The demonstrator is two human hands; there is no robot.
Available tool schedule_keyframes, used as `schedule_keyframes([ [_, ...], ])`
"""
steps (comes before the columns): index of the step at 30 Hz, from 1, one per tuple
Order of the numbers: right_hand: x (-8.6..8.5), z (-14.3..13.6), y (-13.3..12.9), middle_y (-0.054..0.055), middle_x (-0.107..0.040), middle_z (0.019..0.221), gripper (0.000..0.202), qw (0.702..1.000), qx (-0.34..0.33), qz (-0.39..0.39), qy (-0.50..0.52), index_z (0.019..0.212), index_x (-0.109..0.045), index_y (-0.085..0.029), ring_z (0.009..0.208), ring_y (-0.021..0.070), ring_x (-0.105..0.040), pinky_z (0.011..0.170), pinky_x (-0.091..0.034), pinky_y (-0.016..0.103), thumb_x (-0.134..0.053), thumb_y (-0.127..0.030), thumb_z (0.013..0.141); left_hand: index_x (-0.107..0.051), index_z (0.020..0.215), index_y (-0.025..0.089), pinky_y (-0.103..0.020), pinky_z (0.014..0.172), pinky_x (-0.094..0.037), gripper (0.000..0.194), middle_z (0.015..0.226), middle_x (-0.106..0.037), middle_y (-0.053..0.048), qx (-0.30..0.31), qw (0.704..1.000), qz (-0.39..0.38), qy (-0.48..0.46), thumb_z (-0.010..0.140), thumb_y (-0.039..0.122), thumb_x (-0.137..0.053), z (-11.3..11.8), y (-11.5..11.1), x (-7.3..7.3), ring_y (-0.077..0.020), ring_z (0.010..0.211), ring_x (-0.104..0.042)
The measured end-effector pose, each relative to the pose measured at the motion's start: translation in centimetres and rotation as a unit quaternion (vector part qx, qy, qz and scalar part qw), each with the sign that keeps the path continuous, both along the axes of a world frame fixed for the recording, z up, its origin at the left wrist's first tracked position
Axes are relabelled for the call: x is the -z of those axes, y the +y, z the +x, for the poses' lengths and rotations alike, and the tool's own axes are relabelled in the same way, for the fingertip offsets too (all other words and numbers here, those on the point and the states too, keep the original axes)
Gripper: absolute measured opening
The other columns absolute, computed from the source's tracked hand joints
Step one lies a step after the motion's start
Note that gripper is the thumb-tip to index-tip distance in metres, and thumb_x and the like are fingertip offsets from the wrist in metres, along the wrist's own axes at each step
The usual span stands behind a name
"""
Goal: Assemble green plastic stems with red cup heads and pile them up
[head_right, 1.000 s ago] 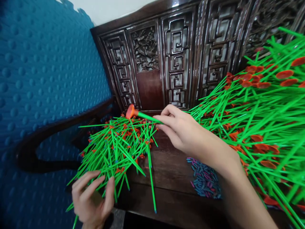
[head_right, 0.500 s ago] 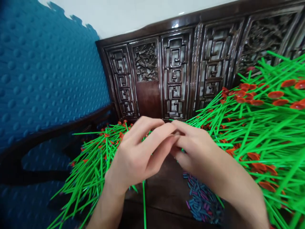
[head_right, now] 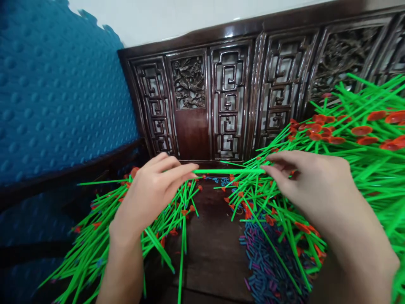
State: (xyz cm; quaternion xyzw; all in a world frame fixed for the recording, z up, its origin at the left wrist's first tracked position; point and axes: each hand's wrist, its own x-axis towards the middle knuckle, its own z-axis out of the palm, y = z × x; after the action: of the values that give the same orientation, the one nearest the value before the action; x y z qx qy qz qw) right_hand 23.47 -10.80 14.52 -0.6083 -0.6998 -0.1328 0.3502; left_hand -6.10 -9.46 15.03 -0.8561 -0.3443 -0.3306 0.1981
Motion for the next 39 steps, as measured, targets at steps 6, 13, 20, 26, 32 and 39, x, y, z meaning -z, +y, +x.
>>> schedule_keyframes([
  [6, 3.5, -1.6, 4.2, 0.002, -0.069, 0.065, 0.019, 0.964, -0.034, -0.264, -0.007, 0.068, -0.066, -0.023, 0.067, 0.0219, -0.068, 0.062, -0.049, 0.030, -0.055, -0.013, 0.081, -0.059, 0.132, 0.016, -0.032, 0.085, -0.054, 0.038, 0.107, -0.064, -0.006, 0.014, 0.996, 0.000, -0.090, 0.098, 0.004, -0.047, -1.0, 1.6, 0.4, -0.0152, 0.096, -0.061],
  [13, 8.9, -8.7, 7.5, 0.003, -0.067, 0.068, 0.023, 0.868, -0.071, -0.485, -0.079, 0.083, -0.069, -0.015, 0.058, 0.0154, -0.065, 0.051, -0.041, 0.021, -0.056, 0.002, 0.075, -0.065, 0.115, 0.017, -0.031, 0.076, -0.053, 0.021, 0.097, -0.064, -0.004, 0.014, 0.995, 0.016, -0.097, 0.098, 0.013, -0.054, 0.4, 2.3, 0.9, -0.0155, 0.087, -0.060],
  [20, 11.7, -8.8, 10.7, 0.004, -0.070, 0.094, 0.011, 0.864, -0.062, -0.483, -0.129, 0.098, -0.068, -0.014, 0.080, 0.0153, -0.066, 0.068, -0.052, 0.026, -0.067, -0.011, 0.087, -0.059, 0.124, 0.013, -0.035, 0.088, -0.053, 0.032, 0.104, -0.065, -0.007, 0.034, 0.996, 0.044, -0.068, 0.097, 0.004, -0.046, 1.5, 2.6, 1.6, -0.0181, 0.096, -0.060],
  [26, 11.7, -7.3, 10.8, 0.014, -0.072, 0.084, 0.012, 0.858, 0.012, -0.495, -0.139, 0.098, -0.070, -0.008, 0.073, 0.0201, -0.070, 0.063, -0.050, 0.027, -0.062, -0.009, 0.089, -0.069, 0.108, 0.014, -0.034, 0.080, -0.051, 0.026, 0.081, -0.064, -0.003, 0.026, 0.997, 0.053, -0.050, 0.103, 0.027, -0.047, 3.1, 1.7, 1.5, -0.0166, 0.079, -0.059],
  [32, 11.0, -7.0, 10.0, 0.013, -0.072, 0.075, 0.016, 0.853, 0.052, -0.495, -0.154, 0.099, -0.073, -0.008, 0.068, 0.0233, -0.072, 0.065, -0.053, 0.030, -0.065, -0.011, 0.086, -0.069, 0.113, 0.022, -0.029, 0.070, -0.046, 0.028, 0.080, -0.062, -0.003, 0.021, 0.999, 0.031, -0.019, 0.103, 0.035, -0.046, 3.2, 0.4, 1.4, -0.0160, 0.074, -0.059],
  [39, 13.1, -7.5, 11.0, 0.008, -0.067, 0.113, 0.027, 0.861, 0.036, -0.459, -0.215, 0.117, -0.063, -0.014, 0.095, 0.0200, -0.067, 0.083, -0.058, 0.039, -0.064, -0.032, 0.097, -0.066, 0.109, 0.017, -0.029, 0.075, -0.048, 0.021, 0.090, -0.065, -0.004, 0.031, 0.996, 0.046, -0.065, 0.101, 0.017, -0.047, 3.1, 0.4, 1.4, -0.0171, 0.084, -0.063],
])
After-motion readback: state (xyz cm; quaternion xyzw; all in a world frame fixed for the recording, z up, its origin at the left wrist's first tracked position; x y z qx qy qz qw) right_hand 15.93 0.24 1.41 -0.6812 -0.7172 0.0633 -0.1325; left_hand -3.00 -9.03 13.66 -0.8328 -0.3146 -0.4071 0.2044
